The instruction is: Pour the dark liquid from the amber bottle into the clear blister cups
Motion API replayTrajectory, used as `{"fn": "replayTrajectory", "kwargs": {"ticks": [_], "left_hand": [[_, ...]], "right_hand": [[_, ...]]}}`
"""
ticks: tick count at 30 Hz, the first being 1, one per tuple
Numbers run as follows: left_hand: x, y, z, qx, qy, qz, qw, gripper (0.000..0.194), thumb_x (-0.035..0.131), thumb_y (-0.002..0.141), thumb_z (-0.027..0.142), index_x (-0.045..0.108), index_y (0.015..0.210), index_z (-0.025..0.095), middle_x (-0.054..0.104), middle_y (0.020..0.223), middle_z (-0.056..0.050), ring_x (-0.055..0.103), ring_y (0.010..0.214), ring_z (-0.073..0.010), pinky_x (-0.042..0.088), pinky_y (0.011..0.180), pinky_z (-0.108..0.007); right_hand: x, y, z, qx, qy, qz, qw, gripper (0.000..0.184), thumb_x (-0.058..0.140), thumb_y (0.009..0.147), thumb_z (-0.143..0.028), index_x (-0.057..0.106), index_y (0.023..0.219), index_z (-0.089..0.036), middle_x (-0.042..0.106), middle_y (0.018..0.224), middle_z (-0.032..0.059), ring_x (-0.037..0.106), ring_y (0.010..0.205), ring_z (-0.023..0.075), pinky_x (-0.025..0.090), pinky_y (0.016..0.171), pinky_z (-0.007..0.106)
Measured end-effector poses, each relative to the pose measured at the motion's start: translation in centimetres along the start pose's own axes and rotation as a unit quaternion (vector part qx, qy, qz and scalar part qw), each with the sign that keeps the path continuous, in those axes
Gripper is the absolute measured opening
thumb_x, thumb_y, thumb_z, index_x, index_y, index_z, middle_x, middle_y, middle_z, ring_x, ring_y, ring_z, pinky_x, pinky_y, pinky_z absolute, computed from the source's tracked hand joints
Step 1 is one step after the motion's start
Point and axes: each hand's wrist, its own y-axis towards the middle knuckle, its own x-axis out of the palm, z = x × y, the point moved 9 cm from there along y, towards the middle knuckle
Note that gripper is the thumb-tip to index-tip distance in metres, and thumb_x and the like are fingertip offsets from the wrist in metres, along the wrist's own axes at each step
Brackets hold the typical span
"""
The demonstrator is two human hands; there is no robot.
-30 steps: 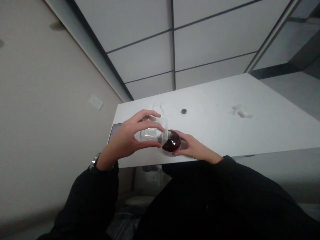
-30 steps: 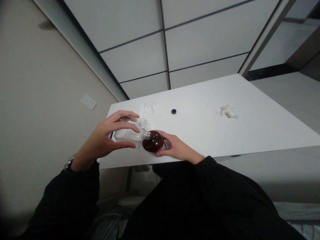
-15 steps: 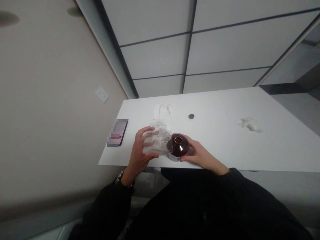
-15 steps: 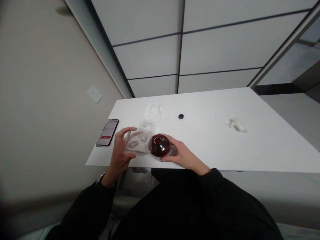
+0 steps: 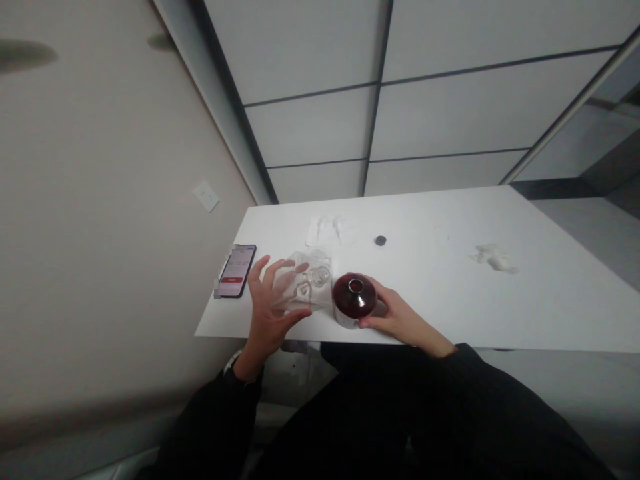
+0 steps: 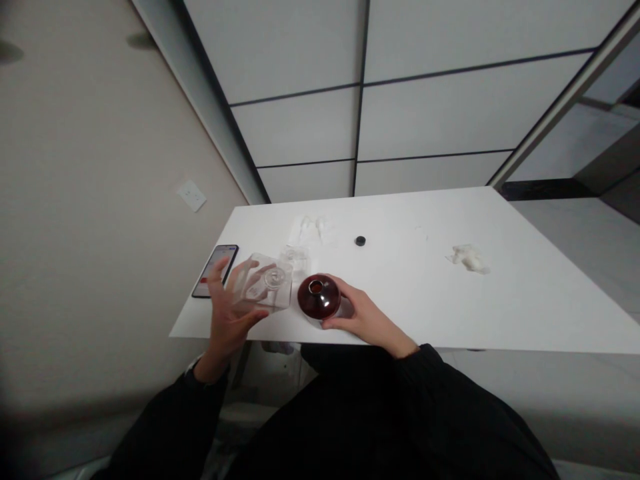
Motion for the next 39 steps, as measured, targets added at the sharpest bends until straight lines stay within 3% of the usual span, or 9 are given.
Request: {"fn": "replayTrajectory", "kwargs": {"ticks": [5, 10, 14, 16, 19, 22, 27, 34, 39], "left_hand": [[0.0, 2.5, 1.6, 0.032, 0.012, -0.049, 0.998, 0.086, 0.093, 0.075, 0.045, 0.048, 0.148, 0.033, 0.062, 0.149, -0.013, 0.063, 0.139, -0.0326, 0.058, 0.113, -0.048], [1.4, 4.1, 3.3, 0.041, 0.069, -0.140, 0.987, 0.088, 0.092, 0.078, 0.039, 0.050, 0.155, 0.036, 0.058, 0.157, -0.012, 0.059, 0.143, -0.0298, 0.056, 0.116, -0.047], [2.4, 5.0, 4.7, 0.055, 0.136, -0.198, 0.969, 0.086, 0.085, 0.085, 0.041, 0.044, 0.161, 0.038, 0.052, 0.162, -0.013, 0.061, 0.141, -0.0302, 0.066, 0.102, -0.044], [2.9, 5.3, 5.8, 0.093, 0.183, -0.227, 0.952, 0.088, 0.082, 0.087, 0.043, 0.038, 0.164, 0.038, 0.053, 0.162, -0.014, 0.064, 0.138, -0.0298, 0.068, 0.097, -0.042], [3.8, 5.7, 7.5, 0.158, 0.264, -0.266, 0.913, 0.088, 0.078, 0.090, 0.042, 0.034, 0.166, 0.037, 0.055, 0.160, -0.014, 0.059, 0.143, -0.0306, 0.060, 0.110, -0.048], [4.8, 6.2, 8.7, 0.185, 0.329, -0.310, 0.873, 0.085, 0.073, 0.095, 0.041, 0.030, 0.168, 0.032, 0.052, 0.162, -0.016, 0.052, 0.149, -0.0319, 0.050, 0.121, -0.052], [6.4, 6.8, 10.3, 0.220, 0.413, -0.367, 0.804, 0.078, 0.063, 0.102, 0.043, 0.027, 0.169, 0.026, 0.051, 0.160, -0.020, 0.052, 0.148, -0.0327, 0.050, 0.119, -0.049], [9.1, 8.0, 11.6, 0.195, 0.470, -0.440, 0.740, 0.069, 0.054, 0.107, 0.046, 0.028, 0.168, 0.027, 0.052, 0.158, -0.017, 0.052, 0.144, -0.0313, 0.052, 0.111, -0.044], [10.6, 8.5, 12.3, 0.171, 0.472, -0.461, 0.732, 0.062, 0.054, 0.107, 0.045, 0.037, 0.165, 0.029, 0.053, 0.158, -0.014, 0.053, 0.141, -0.0318, 0.050, 0.110, -0.043]], "right_hand": [[0.0, 0.0, -0.3, 0.000, 0.002, -0.002, 1.000, 0.087, 0.087, 0.079, -0.060, 0.054, 0.152, -0.029, 0.060, 0.155, 0.0129, 0.054, 0.146, 0.0384, 0.035, 0.126, 0.062], [0.0, 0.1, -0.8, -0.015, 0.000, -0.002, 1.000, 0.088, 0.087, 0.079, -0.060, 0.053, 0.154, -0.028, 0.058, 0.158, 0.0138, 0.052, 0.148, 0.0392, 0.035, 0.126, 0.063], [0.0, 0.2, -0.9, -0.012, 0.000, -0.001, 1.000, 0.089, 0.087, 0.079, -0.058, 0.051, 0.155, -0.028, 0.057, 0.158, 0.0141, 0.052, 0.148, 0.0392, 0.035, 0.127, 0.063], [0.0, 0.2, -1.0, -0.013, 0.002, -0.003, 1.000, 0.089, 0.088, 0.079, -0.057, 0.051, 0.155, -0.028, 0.058, 0.158, 0.0139, 0.053, 0.148, 0.0386, 0.035, 0.127, 0.063], [0.1, 0.2, -1.0, -0.011, 0.005, -0.006, 1.000, 0.088, 0.088, 0.079, -0.057, 0.051, 0.154, -0.028, 0.058, 0.157, 0.0140, 0.054, 0.146, 0.0381, 0.037, 0.126, 0.063], [0.0, 0.2, -0.9, -0.009, 0.003, -0.002, 1.000, 0.088, 0.088, 0.079, -0.057, 0.052, 0.154, -0.028, 0.057, 0.159, 0.0137, 0.053, 0.147, 0.0378, 0.036, 0.126, 0.063], [-0.1, 0.1, -0.9, -0.006, -0.012, 0.003, 1.000, 0.089, 0.088, 0.079, -0.055, 0.051, 0.155, -0.028, 0.058, 0.158, 0.0128, 0.052, 0.148, 0.0373, 0.033, 0.128, 0.062], [0.0, 0.1, -1.5, -0.001, -0.018, 0.000, 1.000, 0.075, 0.084, 0.083, -0.058, 0.059, 0.147, -0.026, 0.070, 0.139, 0.0120, 0.066, 0.130, 0.0370, 0.047, 0.116, 0.060], [0.0, 0.1, -2.1, -0.007, -0.006, -0.006, 1.000, 0.066, 0.083, 0.084, -0.058, 0.064, 0.139, -0.026, 0.073, 0.133, 0.0099, 0.068, 0.122, 0.0365, 0.051, 0.111, 0.060]]}}
